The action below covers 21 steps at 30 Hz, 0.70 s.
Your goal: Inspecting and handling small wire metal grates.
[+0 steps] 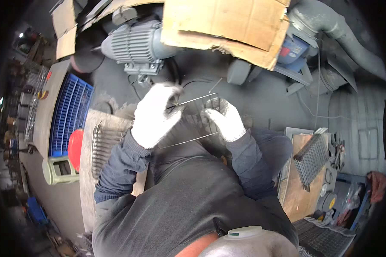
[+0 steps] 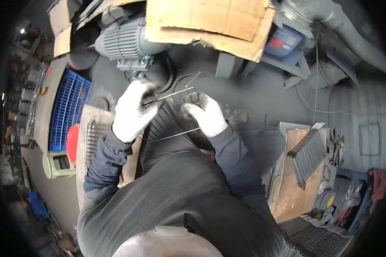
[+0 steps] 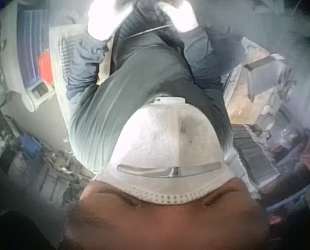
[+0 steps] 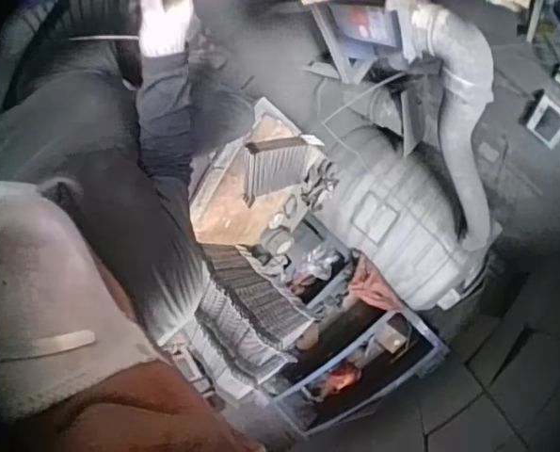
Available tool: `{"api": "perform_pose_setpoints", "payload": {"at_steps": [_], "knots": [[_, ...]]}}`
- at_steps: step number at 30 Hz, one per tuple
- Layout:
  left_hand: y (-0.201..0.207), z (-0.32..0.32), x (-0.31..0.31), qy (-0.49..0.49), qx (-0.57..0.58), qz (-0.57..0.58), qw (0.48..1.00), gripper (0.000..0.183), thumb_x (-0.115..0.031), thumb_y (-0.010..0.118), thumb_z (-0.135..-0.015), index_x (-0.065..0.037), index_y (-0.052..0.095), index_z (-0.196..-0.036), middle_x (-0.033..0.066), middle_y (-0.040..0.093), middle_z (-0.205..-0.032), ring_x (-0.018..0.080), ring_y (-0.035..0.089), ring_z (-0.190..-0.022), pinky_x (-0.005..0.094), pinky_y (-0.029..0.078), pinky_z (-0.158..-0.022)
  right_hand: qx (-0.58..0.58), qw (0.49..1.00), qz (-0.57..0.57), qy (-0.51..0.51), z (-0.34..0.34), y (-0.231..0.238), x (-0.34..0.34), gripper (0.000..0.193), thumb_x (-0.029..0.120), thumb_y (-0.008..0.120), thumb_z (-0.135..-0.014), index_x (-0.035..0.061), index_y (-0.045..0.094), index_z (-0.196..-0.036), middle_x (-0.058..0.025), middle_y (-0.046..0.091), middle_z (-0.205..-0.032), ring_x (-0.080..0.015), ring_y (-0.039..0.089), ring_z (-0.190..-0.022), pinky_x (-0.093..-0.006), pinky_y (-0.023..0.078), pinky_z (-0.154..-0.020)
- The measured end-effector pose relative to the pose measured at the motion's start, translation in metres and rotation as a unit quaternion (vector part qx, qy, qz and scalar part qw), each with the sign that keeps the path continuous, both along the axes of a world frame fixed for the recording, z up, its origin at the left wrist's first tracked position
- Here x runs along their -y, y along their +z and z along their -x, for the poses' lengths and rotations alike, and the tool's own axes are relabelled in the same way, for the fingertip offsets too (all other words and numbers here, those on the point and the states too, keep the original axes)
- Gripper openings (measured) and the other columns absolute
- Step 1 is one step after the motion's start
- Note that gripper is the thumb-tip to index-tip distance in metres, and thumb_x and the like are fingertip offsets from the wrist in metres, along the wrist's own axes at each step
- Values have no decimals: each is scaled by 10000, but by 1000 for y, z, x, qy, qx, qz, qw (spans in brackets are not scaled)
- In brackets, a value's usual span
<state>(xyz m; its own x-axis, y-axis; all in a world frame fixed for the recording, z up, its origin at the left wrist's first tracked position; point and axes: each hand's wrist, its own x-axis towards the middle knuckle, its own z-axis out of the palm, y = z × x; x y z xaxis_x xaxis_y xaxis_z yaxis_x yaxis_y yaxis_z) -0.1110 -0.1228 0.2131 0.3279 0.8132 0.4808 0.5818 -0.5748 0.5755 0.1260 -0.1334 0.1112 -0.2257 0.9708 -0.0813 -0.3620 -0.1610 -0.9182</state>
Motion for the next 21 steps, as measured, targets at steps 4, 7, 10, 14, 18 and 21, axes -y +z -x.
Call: {"api": "perform_pose_setpoints", "payload": {"at_steps": [4,7,10,14,18,21], "knots": [[-68,-2,-33,207,19,-91,974,835,-180,899,-786,-7,491,-1494,243,648,-1324,407,613,-1277,471,484,-1122,-1,987,26,-159,-58,-45,-11,79,86,621,-1052,64,631,-1127,-48,714,-948,-141,660,-768,-277,515,-691],[-145,-30,-60,-85,367,425,823,600,-225,825,-938,32,536,-1395,148,692,-1186,234,696,-1063,359,563,-944,-18,976,22,-217,-98,-81,-21,109,106,649,-1049,78,645,-1155,-40,716,-957,-142,663,-772,-287,528,-701],[-189,-80,-79,-77,378,501,775,365,-191,790,-978,3,580,-1205,67,716,-982,128,689,-836,282,552,-743,68,965,11,-253,-142,-97,-20,177,99,666,-1042,51,645,-1211,-52,711,-1034,-141,667,-849,-299,552,-751],[-195,-143,-87,-90,388,515,759,214,-167,756,-1001,-40,599,-1073,50,697,-864,123,652,-705,279,532,-633,122,945,86,-291,-181,-86,-13,315,86,722,-1008,-12,624,-1291,-91,698,-1167,-157,667,-1015,-329,579,-847],[-204,-152,-90,-74,387,504,769,213,-162,767,-994,-43,594,-1030,36,659,-786,97,587,-642,275,486,-601,95,938,100,-319,-180,-85,-16,288,80,714,-1008,-32,643,-1264,-97,722,-1129,-177,683,-1014,-343,573,-891],[-222,-123,-99,-19,300,417,858,155,-127,715,-1012,-42,588,-1037,30,655,-841,107,638,-689,289,544,-622,144,930,68,-333,-145,-82,-31,264,65,724,-999,-36,653,-1232,-99,724,-1129,-170,671,-984,-327,547,-900]]}}
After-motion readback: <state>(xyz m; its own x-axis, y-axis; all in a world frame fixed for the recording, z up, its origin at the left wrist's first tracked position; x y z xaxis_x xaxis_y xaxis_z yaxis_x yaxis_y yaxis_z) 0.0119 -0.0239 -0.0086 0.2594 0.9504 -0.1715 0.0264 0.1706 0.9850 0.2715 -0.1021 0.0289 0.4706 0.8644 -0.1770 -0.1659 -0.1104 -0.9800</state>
